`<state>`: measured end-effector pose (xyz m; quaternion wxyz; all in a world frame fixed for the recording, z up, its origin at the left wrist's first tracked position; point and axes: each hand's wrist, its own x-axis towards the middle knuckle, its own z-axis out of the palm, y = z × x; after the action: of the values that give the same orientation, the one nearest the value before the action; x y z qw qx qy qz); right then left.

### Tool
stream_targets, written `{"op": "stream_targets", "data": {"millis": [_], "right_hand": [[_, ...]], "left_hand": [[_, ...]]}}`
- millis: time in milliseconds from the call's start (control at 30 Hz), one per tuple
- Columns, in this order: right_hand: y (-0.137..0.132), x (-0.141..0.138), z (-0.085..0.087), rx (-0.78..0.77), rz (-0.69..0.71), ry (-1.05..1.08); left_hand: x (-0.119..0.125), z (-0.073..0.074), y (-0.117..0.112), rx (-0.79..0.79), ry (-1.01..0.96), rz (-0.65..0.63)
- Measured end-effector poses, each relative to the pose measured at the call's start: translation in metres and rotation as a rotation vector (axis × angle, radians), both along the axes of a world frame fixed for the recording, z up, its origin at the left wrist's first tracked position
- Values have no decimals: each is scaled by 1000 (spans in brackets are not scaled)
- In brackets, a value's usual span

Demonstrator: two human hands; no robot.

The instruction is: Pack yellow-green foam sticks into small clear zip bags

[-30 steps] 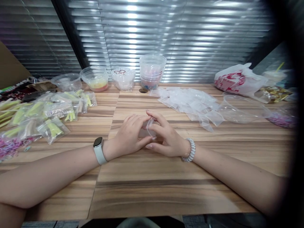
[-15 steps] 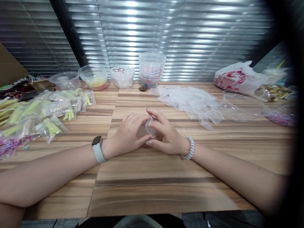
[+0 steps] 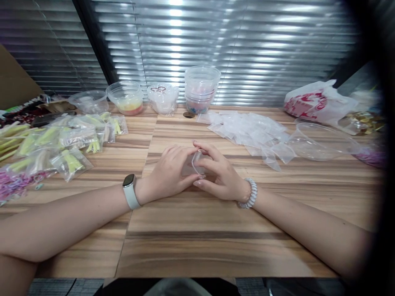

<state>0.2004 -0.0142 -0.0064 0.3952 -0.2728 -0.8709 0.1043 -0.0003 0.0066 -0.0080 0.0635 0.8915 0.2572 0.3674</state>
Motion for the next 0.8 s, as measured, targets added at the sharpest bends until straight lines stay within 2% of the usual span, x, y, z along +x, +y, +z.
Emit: {"op": "stream_targets", "data": {"millis": [533, 800], "right_hand": [[1, 0, -1, -9, 31, -28], [3, -1, -1, 3, 38, -43]], "left_hand": [[1, 4, -1, -8, 13, -28], [0, 1, 2, 6, 16, -20]]}}
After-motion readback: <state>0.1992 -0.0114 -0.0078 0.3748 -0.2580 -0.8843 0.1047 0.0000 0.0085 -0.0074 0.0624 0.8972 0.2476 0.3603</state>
